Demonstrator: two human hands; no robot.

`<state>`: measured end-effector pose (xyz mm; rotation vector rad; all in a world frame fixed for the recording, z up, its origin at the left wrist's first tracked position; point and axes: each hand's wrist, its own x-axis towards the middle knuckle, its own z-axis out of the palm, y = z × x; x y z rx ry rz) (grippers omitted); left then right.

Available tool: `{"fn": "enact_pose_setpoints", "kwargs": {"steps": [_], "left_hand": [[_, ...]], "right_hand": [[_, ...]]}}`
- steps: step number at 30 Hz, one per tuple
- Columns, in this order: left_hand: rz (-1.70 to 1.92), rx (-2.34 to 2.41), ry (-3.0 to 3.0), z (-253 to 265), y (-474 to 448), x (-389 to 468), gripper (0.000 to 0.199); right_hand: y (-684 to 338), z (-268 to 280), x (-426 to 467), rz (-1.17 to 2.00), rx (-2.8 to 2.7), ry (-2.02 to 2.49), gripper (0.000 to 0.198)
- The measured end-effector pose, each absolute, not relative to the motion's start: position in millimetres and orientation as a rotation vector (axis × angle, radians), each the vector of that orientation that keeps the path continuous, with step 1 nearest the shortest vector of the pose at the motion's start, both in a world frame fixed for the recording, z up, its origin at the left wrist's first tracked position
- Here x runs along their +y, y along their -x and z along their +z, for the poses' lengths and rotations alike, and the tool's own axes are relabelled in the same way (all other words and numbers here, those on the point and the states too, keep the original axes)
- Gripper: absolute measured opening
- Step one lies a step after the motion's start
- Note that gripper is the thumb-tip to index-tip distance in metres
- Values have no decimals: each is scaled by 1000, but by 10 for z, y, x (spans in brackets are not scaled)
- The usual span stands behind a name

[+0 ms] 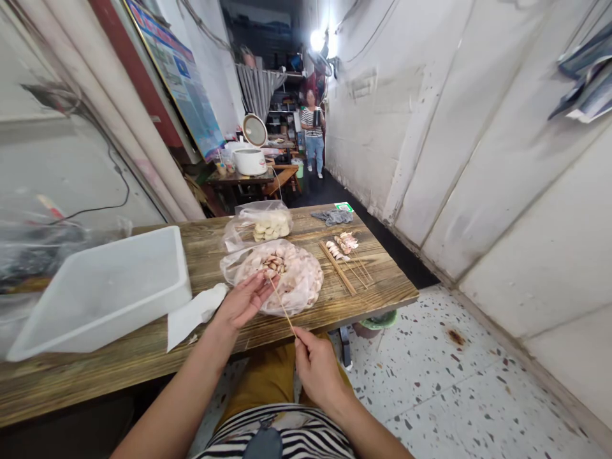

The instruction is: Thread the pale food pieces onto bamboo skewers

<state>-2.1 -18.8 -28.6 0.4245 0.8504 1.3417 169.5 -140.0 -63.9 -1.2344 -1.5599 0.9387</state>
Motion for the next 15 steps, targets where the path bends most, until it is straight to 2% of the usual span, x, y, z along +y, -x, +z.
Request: {"fn": "enact_pose_setpoints", "kwargs": {"steps": [15], "left_hand": [[1318, 775, -376, -265, 53, -190, 13]], "right_hand": [[-1716, -510, -1400, 894, -1645, 1208, 34]]}}
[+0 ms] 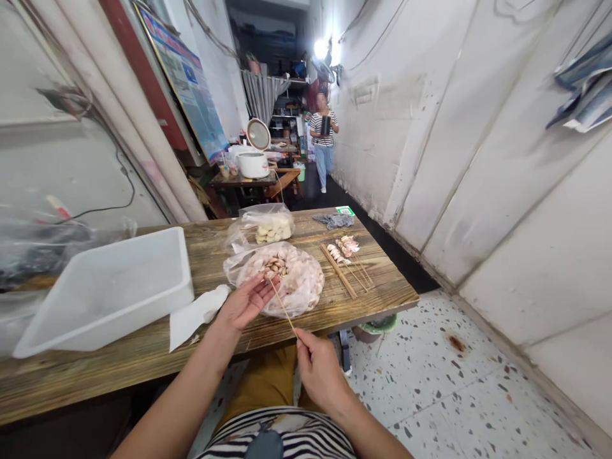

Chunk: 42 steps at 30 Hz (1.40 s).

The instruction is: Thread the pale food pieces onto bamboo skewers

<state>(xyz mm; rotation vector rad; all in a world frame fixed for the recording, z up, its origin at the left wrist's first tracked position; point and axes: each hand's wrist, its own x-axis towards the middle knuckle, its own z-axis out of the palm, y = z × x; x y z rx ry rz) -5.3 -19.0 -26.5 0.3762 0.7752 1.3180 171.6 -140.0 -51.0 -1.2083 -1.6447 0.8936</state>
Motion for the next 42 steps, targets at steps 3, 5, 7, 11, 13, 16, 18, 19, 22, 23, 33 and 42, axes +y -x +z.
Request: {"fn": "enact_pose_setpoints", "kwargs": {"steps": [3, 5, 7, 11, 13, 16, 18, 19, 22, 23, 33, 42], "left_hand": [[1319, 772, -362, -241, 52, -196, 17], [1321, 771, -353, -236, 48, -197, 17], [1324, 766, -339, -238, 41, -196, 16], [1379, 728, -339, -258, 19, -188, 15], [1407, 720, -347, -267, 12, -187, 14], [1406, 737, -349, -277, 16, -189, 14], [1383, 748, -342, -282, 25, -191, 15], [1374, 753, -335, -285, 29, -191, 15], [1364, 785, -310, -298, 32, -193, 13], [1362, 797, -305, -303, 31, -195, 13], [1385, 814, -302, -308, 15, -228, 11], [1408, 832, -383, -280, 4, -267, 15]], "right_hand": [[-1720, -492, -1395, 889, -1663, 1229, 35], [-1723, -473, -1390, 887, -1673, 1247, 35], [-1727, -450, -1384, 883, -1680, 1263, 36], [-1735, -425, -1368, 869, -1690, 1271, 35], [-1735, -426, -1365, 858, -1691, 1270, 35], [-1734, -432, -1385, 844, -1693, 1252, 34], [-1737, -432, -1411, 831, -1696, 1239, 34], [-1740, -430, -1425, 824, -1698, 1236, 34], [-1743, -418, -1451, 809, -1712, 1242, 34], [-1742, -414, -1452, 811, -1718, 1239, 33], [-1720, -455, -1410, 844, -1717, 1238, 33], [-1741, -439, -1425, 859, -1724, 1252, 34]]}}
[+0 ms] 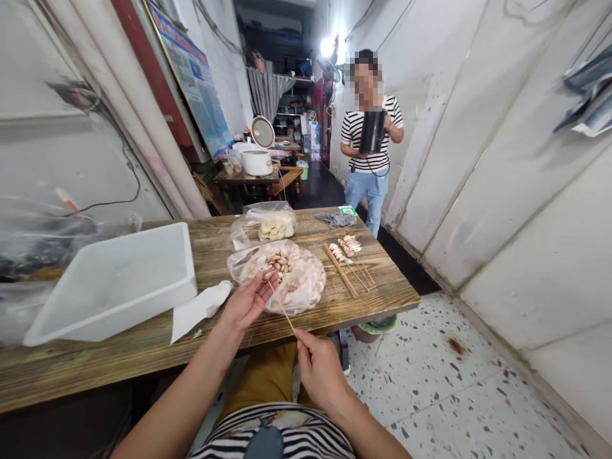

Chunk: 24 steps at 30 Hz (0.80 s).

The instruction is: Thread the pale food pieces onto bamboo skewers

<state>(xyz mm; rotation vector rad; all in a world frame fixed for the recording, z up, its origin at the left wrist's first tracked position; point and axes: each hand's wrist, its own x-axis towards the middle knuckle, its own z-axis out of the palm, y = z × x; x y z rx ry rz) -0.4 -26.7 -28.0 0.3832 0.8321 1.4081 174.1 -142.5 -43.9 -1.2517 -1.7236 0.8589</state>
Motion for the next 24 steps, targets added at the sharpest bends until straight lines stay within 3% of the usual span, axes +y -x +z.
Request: {"fn": "enact_pose_setpoints", "kwargs": {"steps": [20, 24], "left_hand": [[1354, 781, -408, -195, -27, -411, 12], [1211, 782, -461, -224, -145, -573, 12]], "right_hand": [[-1716, -550, -1530, 775, -1707, 1279, 34], [-1696, -485, -1463, 696, -1708, 1255, 34]]}}
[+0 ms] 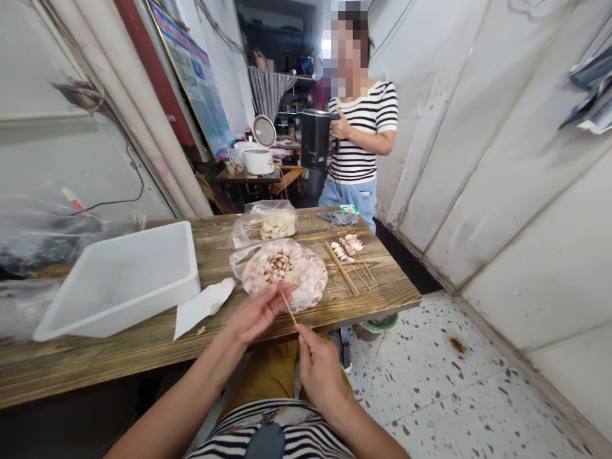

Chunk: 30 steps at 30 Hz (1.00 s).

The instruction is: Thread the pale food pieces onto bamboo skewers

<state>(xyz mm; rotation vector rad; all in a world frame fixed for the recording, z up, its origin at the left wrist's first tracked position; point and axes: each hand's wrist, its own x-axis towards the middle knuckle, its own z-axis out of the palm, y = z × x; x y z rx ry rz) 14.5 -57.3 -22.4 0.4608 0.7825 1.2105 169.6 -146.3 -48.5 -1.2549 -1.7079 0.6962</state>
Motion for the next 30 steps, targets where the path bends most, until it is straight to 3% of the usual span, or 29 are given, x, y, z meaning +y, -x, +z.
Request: {"fn": "enact_pose_setpoints", "kwargs": {"steps": [9, 14, 19, 30], "left_hand": [[1079, 725, -659, -279, -538, -972, 23], [1392, 1079, -892, -398, -232, -677, 39], [1472, 1493, -1399, -383, 215, -18, 14], [1159, 1626, -1647, -536, 9, 644, 17]], "right_hand": [[-1694, -352, -1224, 557, -1725, 1285, 30], [-1856, -502, -1229, 657, -1632, 1329, 27], [-1933, -595, -1262, 751, -1562, 1336, 30], [-1883, -507, -1310, 751, -1566, 1316, 31]]}}
